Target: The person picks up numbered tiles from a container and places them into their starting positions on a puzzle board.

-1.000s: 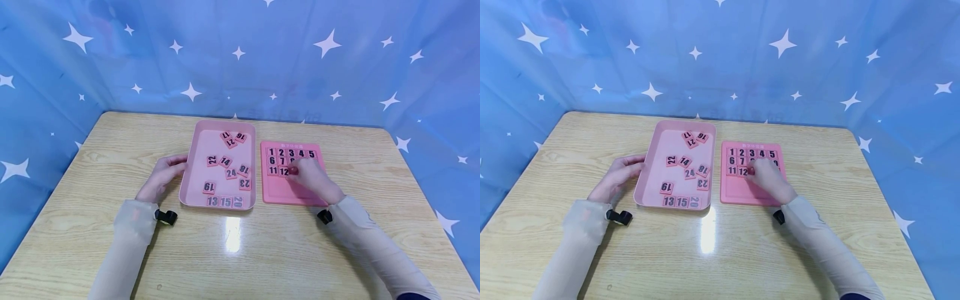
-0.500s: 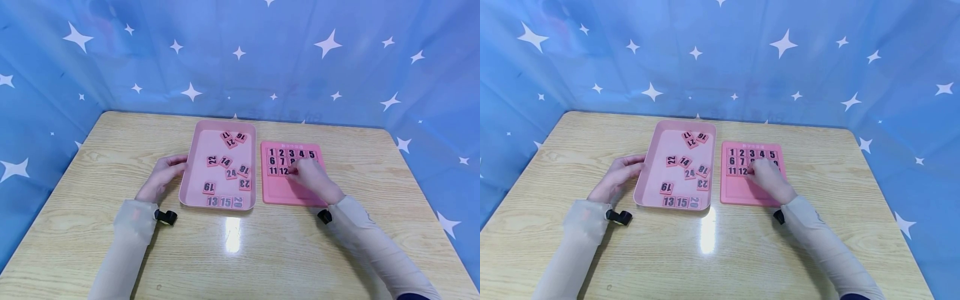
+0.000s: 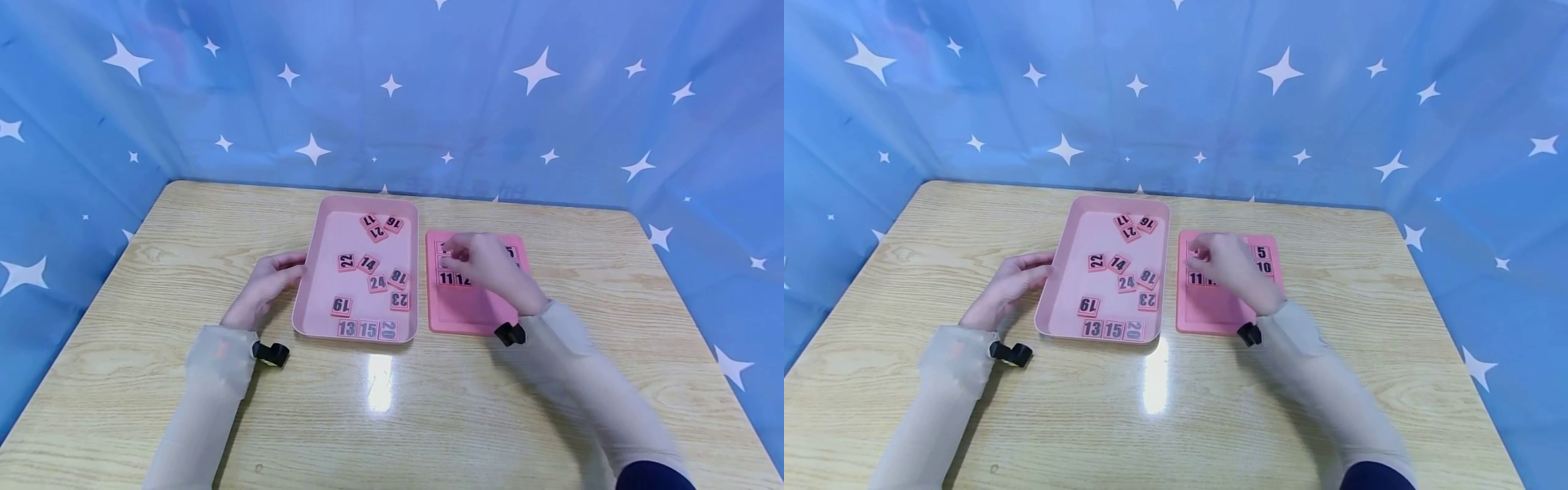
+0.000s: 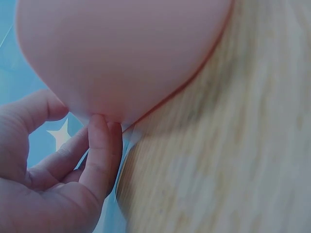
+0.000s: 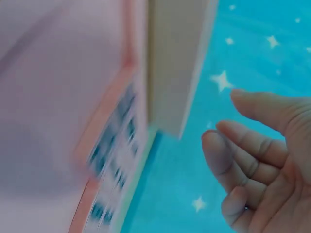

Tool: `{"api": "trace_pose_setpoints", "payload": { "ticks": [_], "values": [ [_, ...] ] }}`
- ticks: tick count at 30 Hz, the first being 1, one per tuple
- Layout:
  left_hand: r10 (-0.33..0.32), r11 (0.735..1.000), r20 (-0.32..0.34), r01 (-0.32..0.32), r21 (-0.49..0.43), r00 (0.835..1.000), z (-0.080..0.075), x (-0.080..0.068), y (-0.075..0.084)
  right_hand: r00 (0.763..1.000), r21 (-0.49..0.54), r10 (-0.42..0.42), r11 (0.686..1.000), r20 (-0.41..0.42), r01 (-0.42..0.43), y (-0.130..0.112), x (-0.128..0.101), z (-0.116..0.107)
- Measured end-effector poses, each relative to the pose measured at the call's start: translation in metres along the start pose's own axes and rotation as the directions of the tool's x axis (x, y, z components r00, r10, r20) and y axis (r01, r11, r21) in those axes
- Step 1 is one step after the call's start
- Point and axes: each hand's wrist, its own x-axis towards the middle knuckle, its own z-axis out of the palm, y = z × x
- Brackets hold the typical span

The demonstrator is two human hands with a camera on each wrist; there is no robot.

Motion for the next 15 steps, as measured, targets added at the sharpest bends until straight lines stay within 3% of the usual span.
{"api": "trace_pose_setpoints", "payload": {
  "ticks": [8,15],
  "values": [
    [0.003,1.0,-0.004,-0.003,0.001,1.0,0.0,0.0,0.0,0.994,0.096,-0.108,0.99,-0.001,0.107,-0.032,0.017,0.018],
    [0.006,1.0,-0.011,-0.006,0.0,1.0,-0.001,0.001,-0.002,0.988,0.14,-0.154,0.978,0.009,0.151,-0.043,0.024,0.032]
  ]
}}
